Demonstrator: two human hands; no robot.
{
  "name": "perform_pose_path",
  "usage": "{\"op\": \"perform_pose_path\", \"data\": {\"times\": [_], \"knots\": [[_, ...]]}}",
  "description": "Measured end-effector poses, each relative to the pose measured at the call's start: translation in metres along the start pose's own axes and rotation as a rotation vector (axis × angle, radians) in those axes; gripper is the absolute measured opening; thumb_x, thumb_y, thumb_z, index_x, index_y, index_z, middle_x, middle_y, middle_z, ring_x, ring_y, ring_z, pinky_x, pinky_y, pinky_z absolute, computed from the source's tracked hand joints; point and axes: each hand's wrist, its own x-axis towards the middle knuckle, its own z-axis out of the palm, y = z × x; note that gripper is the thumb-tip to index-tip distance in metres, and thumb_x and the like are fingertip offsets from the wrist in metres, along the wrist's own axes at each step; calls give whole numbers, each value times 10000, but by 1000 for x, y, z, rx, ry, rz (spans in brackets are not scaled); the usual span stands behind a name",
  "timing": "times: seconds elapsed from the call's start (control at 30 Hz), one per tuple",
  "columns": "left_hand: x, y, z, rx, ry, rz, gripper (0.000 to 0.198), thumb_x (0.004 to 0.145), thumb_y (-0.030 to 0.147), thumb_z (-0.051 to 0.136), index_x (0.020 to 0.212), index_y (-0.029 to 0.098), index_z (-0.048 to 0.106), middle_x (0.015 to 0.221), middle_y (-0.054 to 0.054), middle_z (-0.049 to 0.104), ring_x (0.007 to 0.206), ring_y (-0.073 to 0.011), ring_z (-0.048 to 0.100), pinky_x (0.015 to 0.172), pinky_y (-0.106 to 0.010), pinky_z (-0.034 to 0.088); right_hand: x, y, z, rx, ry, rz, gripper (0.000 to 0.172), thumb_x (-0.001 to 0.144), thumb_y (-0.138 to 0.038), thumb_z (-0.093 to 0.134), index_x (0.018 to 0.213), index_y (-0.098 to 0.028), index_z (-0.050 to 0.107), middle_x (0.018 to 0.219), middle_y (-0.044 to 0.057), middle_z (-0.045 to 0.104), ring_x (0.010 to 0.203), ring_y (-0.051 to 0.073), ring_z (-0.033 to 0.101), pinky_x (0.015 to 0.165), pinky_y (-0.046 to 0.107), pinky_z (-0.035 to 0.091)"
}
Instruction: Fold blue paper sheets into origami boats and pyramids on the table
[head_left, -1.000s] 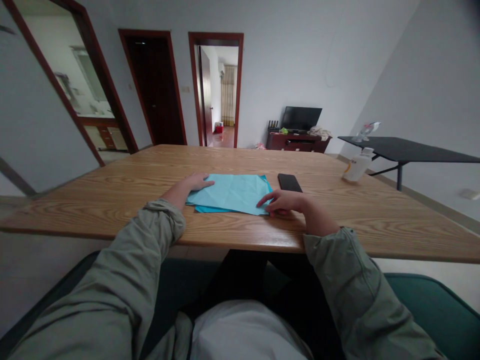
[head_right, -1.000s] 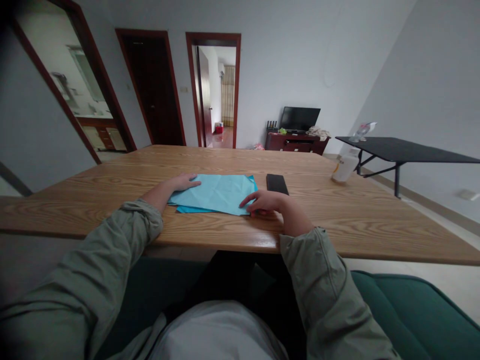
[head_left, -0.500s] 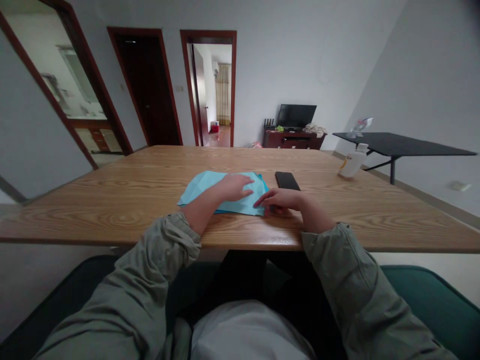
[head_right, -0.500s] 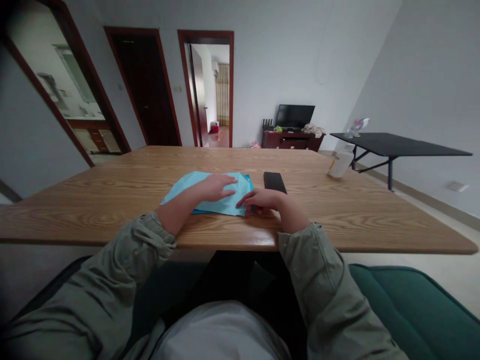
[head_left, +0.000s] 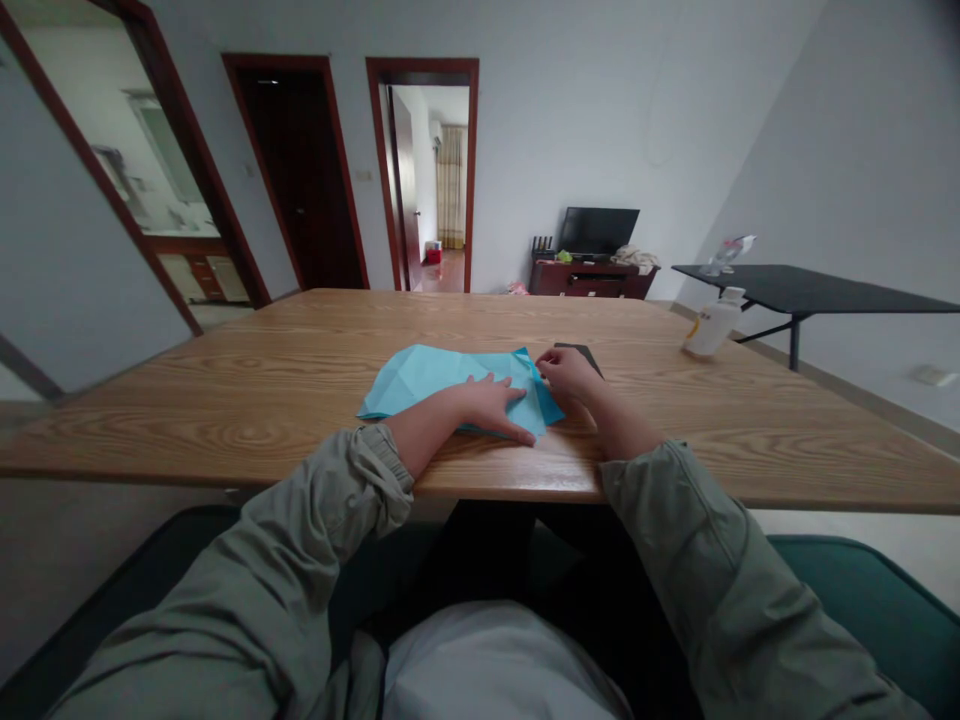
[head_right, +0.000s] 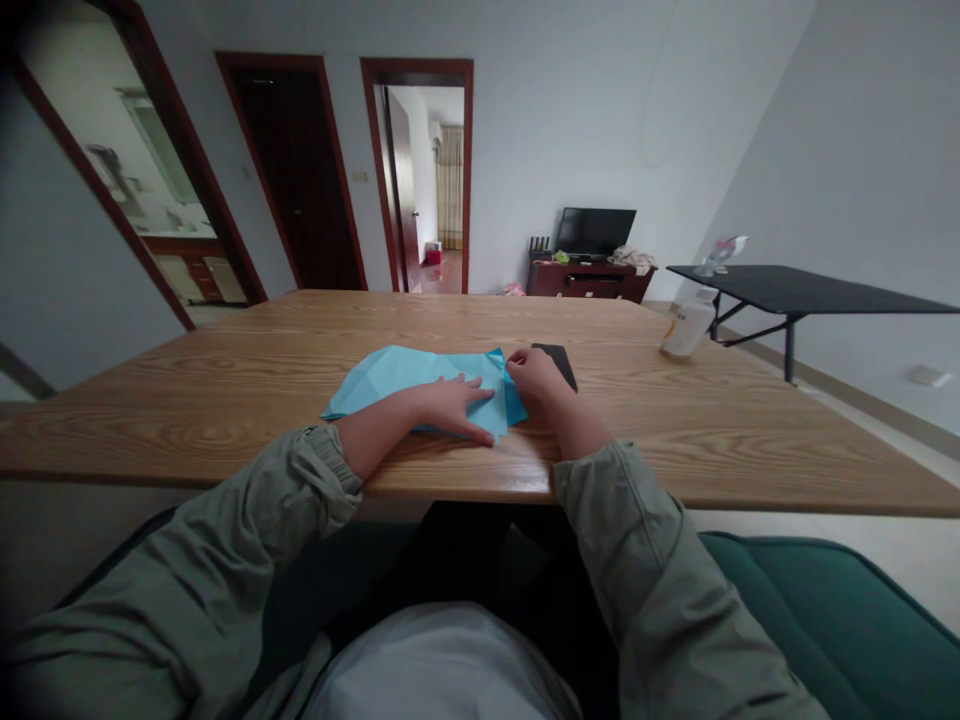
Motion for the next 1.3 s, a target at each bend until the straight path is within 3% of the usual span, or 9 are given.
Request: {"op": "perform_pose_path", "data": {"times": [0.13,0.3,0.53,0.7,0.97,1.17,1.3], "knots": [[0,1,2,-3,-3,7,1096,562,878,498,1487,353,234,1589,-84,122,1419,-431,138,1099,-629,152,14,-2,10,-110,84,-12,234,794,-268,544,916,-167,716,895,88,718,802,176,637,669,224,427],[0,1,1,3,-3,41,1063,593,864,492,1485,338,252,1591,-67,119,1427,-407,129,1120,-588,156,24,-11,21,-268,28,-43,344,804,-357,553,1039,-158,706,1055,144,696,918,222,641,763,265,439],[0,4,1,11,6,84,1042,607,858,489,1481,335,268,1590,-62,126,1424,-400,150,1124,-569,162,17,-15,21,-371,4,-93,376,801,-419,574,1030,-159,721,1031,146,700,919,221,637,756,252,439],[-1,4,1,15,8,96,1065,614,857,477,1490,287,268,1588,-89,126,1422,-414,141,1120,-580,162,16,-13,23,-337,17,-156,326,758,-347,612,1002,-148,698,1007,126,688,889,203,610,759,250,423],[1,1,3,8,9,95,1013,634,831,490,1484,328,262,1589,-60,141,1424,-397,152,1128,-578,141,15,-16,28,-262,16,-259,199,712,-219,598,897,-155,629,890,66,674,776,156,566,671,224,400],[-1,2,2,-5,-7,93,1019,626,835,505,1484,349,248,1596,-52,96,1430,-390,135,1131,-576,121,16,-11,29,-256,85,-159,242,732,-247,599,957,-159,620,882,71,677,745,159,570,648,231,393],[-1,3,2,1,-16,94,1032,632,828,506,1494,335,225,1597,-62,66,1427,-419,103,1112,-604,129,17,-7,27,-249,137,-75,182,774,-243,569,928,-174,637,891,67,688,774,162,597,665,231,404]]}}
